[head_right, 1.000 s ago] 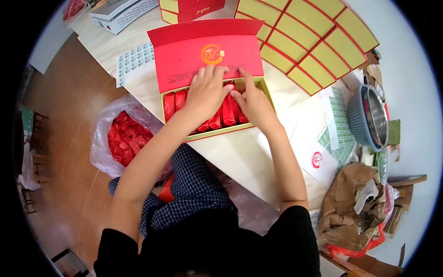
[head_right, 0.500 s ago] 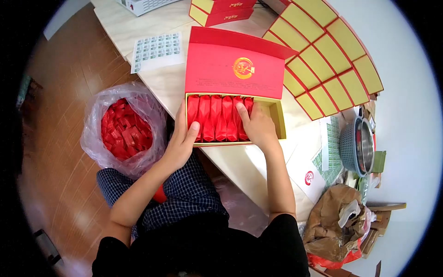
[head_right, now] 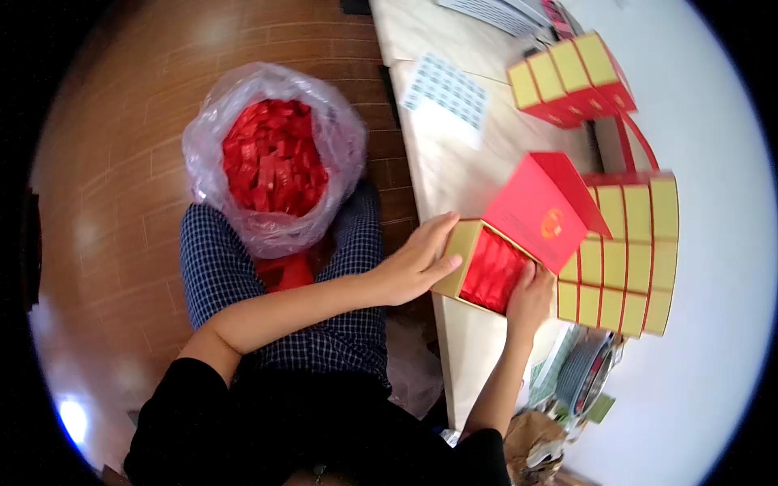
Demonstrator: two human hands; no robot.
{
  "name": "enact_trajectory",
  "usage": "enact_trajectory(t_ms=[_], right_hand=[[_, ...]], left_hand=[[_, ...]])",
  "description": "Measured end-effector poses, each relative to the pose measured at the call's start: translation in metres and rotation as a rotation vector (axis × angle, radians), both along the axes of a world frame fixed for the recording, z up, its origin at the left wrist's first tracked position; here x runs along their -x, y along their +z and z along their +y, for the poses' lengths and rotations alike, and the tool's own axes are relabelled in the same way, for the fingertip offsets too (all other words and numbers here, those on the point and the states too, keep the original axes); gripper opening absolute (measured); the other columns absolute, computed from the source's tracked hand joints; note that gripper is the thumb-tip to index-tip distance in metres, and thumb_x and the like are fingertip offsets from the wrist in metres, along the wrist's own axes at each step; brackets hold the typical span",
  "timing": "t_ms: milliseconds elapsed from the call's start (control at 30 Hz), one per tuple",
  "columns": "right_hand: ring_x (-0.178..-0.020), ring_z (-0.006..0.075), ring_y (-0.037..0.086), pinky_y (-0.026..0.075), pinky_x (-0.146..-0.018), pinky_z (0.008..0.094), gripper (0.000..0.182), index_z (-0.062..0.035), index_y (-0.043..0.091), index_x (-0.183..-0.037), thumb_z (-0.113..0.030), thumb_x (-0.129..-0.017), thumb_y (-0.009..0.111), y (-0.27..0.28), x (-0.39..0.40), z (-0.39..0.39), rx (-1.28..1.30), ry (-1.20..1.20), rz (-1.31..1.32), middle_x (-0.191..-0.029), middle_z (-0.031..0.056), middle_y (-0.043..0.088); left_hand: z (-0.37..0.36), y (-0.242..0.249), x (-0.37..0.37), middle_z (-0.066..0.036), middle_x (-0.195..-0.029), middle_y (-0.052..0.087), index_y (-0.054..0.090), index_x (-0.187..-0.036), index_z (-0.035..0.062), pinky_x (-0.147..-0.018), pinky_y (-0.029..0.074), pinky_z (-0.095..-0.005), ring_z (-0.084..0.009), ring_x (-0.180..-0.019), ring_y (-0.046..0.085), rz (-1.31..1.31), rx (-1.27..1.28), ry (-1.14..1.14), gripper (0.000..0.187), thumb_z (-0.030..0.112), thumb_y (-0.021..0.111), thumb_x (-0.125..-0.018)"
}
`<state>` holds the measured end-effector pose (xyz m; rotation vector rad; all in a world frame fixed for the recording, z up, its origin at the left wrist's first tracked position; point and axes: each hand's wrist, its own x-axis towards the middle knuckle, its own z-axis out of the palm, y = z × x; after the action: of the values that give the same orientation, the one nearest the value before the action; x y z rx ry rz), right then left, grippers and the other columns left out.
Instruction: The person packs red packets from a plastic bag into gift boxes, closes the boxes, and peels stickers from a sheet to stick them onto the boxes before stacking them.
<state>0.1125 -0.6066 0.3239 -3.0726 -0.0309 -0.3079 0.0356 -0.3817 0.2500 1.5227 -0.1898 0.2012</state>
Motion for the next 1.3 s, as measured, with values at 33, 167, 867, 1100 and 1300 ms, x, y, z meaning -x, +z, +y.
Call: enact_trajectory(t_ms=[33, 167, 867, 1100, 1300], right_hand=[[-0.110, 0.0426, 0.051, 0.042, -0.091, 0.0461, 0.043, 0.0000, 0.050, -0.124, -0.035, -0.101, 0.041, 0.011, 0.010, 0.021, 0.108, 0.010, -0.098, -0.119, 0.0251, 0.054], [-0.102, 0.0337, 0.054, 0.042, -0.090, 0.0404, 0.026, 0.0032, 0.054, -0.116, -0.012, -0.095, 0.051, 0.023, 0.043, 0.126, -0.206, 0.405, -0.328, -0.111, 0.0183, 0.057], [-0.122, 0.0480, 0.039, 0.037, -0.102, 0.0483, 0.081, 0.0005, 0.029, -0.139, -0.025, -0.076, 0.074, -0.450, -0.053, 0.358, -0.051, 0.532, 0.667, -0.132, 0.0353, 0.036], [-0.128, 0.0487, 0.035, 0.040, -0.101, 0.0530, 0.103, -0.0183, 0.022, -0.148, -0.047, -0.068, 0.079, -0.502, -0.084, 0.374, 0.298, 0.205, 0.738, -0.141, 0.0356, 0.024], [-0.105, 0.0374, 0.058, 0.046, -0.093, 0.0432, 0.057, -0.0026, 0.050, -0.116, -0.032, -0.072, 0.073, -0.471, -0.107, 0.380, 0.080, 0.148, 0.758, -0.111, 0.0253, 0.059]], left_hand=[[0.018, -0.002, 0.000, -0.025, -0.141, 0.034, 0.030, -0.139, -0.0040, -0.112, 0.024, -0.0420, -0.0356, -0.134, 0.031, -0.052, -0.020, 0.150, 0.054, 0.030, 0.046, -0.099], [0.098, -0.034, 0.002, -0.014, -0.115, 0.054, 0.053, -0.117, -0.0020, -0.097, 0.039, -0.0335, -0.0225, -0.108, 0.052, 0.113, 0.197, 0.456, 0.028, 0.018, 0.046, -0.098], [0.357, -0.230, -0.027, -0.006, -0.111, 0.063, 0.059, -0.116, 0.0065, -0.087, 0.043, -0.0269, -0.0141, -0.100, 0.058, 0.614, 0.721, 0.799, 0.029, 0.021, 0.044, -0.097], [0.363, -0.230, -0.030, -0.005, -0.109, 0.063, 0.060, -0.116, 0.0080, -0.086, 0.043, -0.0277, -0.0145, -0.100, 0.058, 0.696, 0.899, 0.837, 0.031, 0.026, 0.044, -0.097], [0.364, -0.235, -0.028, -0.006, -0.109, 0.064, 0.060, -0.115, 0.0074, -0.087, 0.043, -0.0286, -0.0151, -0.099, 0.059, 0.696, 0.950, 0.814, 0.032, 0.027, 0.045, -0.096]])
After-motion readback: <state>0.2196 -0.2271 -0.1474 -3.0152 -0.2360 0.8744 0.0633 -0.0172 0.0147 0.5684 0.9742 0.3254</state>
